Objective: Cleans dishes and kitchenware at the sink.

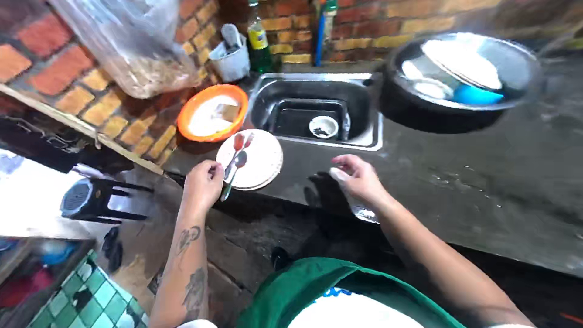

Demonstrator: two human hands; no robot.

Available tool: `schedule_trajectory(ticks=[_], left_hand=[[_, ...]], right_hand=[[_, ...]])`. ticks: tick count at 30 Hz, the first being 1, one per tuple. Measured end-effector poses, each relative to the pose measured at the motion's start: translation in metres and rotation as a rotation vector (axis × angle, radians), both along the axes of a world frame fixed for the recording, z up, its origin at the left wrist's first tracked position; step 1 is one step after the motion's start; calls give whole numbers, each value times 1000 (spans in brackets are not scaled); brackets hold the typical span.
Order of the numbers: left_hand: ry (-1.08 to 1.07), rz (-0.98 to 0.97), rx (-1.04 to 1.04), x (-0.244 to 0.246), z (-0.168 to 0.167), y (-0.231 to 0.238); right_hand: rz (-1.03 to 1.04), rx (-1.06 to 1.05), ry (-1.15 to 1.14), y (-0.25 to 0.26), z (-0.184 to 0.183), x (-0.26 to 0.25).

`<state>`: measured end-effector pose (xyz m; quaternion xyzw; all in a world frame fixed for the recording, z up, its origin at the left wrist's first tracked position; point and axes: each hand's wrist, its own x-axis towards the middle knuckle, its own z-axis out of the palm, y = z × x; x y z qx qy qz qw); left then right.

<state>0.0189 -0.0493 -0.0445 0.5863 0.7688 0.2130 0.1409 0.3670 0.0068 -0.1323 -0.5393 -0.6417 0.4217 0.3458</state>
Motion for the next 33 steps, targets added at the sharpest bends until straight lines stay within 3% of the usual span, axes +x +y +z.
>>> schedule_trajectory(ticks=[3,7,11,16,21,25,30,33], left_hand=[[-162,142,-190,-65,-44,21],[-463,166,-167,-104,-94,63],[-173,20,-47,-96,-91,88],[98,-265,-227,-62,-80,103],[127,-187,-247,-60,-76,122],[91,-197,-287,-66,-77,128],[293,-234,-420,-39,-66,132],[237,-310,-558,-25,-42,130]], right_hand=[[56,-143,-70,24,-9,-86],[-45,-195,-186,56,-21,-160],[-220,-100,-360,54,-11,-196],[-246,-289,-333,57,-1,-197],[-217,-480,-288,79,-6,-190],[-185,-483,-254,88,-9,-185],[-169,-418,-243,111,-10,-180],[-85,-356,-347,135,-3,-174]])
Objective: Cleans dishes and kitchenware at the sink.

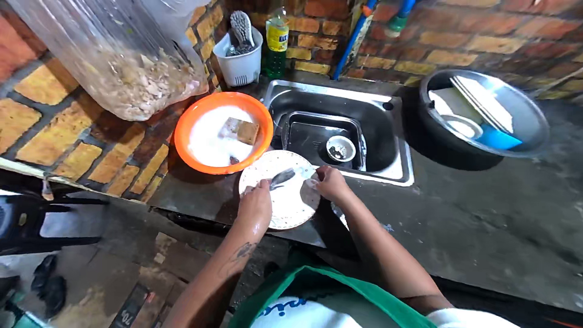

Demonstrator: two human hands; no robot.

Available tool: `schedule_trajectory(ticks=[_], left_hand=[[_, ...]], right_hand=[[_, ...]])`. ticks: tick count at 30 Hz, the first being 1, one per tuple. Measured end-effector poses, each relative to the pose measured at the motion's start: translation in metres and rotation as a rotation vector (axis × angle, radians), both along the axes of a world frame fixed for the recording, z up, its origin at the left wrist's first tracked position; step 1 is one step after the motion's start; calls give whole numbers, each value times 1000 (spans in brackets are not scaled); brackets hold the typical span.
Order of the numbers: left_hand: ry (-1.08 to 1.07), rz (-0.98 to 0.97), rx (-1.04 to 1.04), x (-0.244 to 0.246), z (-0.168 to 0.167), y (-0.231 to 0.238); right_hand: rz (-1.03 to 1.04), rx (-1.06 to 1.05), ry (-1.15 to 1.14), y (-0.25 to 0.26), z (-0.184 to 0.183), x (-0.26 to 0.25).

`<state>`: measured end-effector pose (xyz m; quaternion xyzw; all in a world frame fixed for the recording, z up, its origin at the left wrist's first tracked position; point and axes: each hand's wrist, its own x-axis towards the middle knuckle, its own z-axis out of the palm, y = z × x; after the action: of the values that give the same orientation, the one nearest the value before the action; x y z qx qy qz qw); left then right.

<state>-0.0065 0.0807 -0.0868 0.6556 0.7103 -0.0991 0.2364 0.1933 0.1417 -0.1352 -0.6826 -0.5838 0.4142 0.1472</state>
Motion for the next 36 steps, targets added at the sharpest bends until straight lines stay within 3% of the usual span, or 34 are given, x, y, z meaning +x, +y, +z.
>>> schedule_trajectory(ticks=[4,7,11,14,18,22,27,29,32,36], left_hand=[[-253,38,88,-19,44,-11],[-552,93,217,-51,46,1],[-527,293,296,-77,59,37],[-552,457,305,-96,66,62],[-642,556,282,-94,81,74],[-630,542,298,-77,84,76],[-714,465,356,-73,76,86],[-799,450,368,-75,77,86],[-893,403,317,-66,87,91],[-975,340,147,-14,97,116]], right_hand=[[90,76,-110,23,22,4],[29,273,3,28,35,-5],[153,468,239,48,49,-43],[272,588,243,74,52,-85],[576,572,-12,105,60,-141],[738,352,-286,126,45,-172],[825,181,-192,128,43,-172],[847,253,-35,137,53,-163],[466,606,222,149,76,-101],[-245,1061,-3,190,133,15]])
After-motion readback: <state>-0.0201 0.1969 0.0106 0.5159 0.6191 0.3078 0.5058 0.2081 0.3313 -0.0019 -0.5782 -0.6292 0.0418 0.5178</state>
